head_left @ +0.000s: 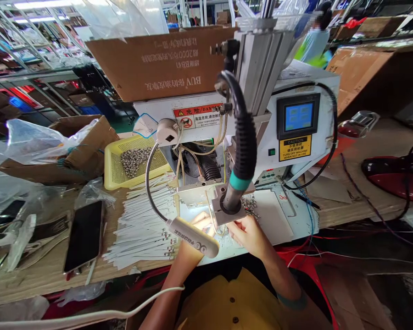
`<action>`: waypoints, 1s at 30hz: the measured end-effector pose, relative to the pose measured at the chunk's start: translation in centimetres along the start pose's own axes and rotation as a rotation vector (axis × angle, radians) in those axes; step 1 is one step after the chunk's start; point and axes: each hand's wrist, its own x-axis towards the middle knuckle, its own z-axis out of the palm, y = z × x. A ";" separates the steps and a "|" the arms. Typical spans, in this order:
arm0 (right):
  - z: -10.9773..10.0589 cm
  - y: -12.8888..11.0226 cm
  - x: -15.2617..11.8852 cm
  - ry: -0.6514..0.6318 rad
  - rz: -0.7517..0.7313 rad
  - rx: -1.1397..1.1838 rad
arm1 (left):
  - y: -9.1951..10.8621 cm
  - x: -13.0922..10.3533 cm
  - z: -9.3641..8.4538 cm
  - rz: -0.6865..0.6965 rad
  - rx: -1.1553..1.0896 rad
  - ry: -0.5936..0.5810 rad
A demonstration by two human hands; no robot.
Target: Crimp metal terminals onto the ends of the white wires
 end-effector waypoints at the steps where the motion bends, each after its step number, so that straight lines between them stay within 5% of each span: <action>1: 0.1 -0.4 -0.3 0.028 -0.023 -0.054 | -0.1 -0.1 -0.1 0.032 0.028 -0.025; 5: -0.4 -1.3 -2.3 0.159 -0.106 -0.308 | -1.5 -1.9 -2.3 0.163 0.185 0.001; 9: -3.8 0.5 -3.4 0.404 -0.133 -0.619 | -4.5 -5.5 -7.2 0.058 0.358 0.331; 11: -5.7 2.3 -3.2 0.483 -0.181 -0.701 | -5.9 -7.1 -9.1 -0.011 0.432 0.406; 14: -6.9 4.5 -2.1 0.499 -0.306 -0.802 | -7.2 -8.5 -10.3 -0.018 0.465 0.338; 19: -6.1 5.2 -1.5 0.505 -0.391 -0.931 | -8.3 -8.5 -9.5 -0.029 0.470 0.197; 22: -5.8 4.5 -1.9 0.573 -0.364 -0.935 | -8.9 -7.7 -9.5 -0.032 0.522 0.258; 25: -6.0 3.8 -2.4 0.624 -0.282 -0.835 | -9.4 -6.5 -10.2 -0.040 0.585 0.181; 30: -6.2 3.3 -2.8 0.284 -0.111 -0.356 | -10.1 -5.0 -11.6 -0.035 0.557 0.047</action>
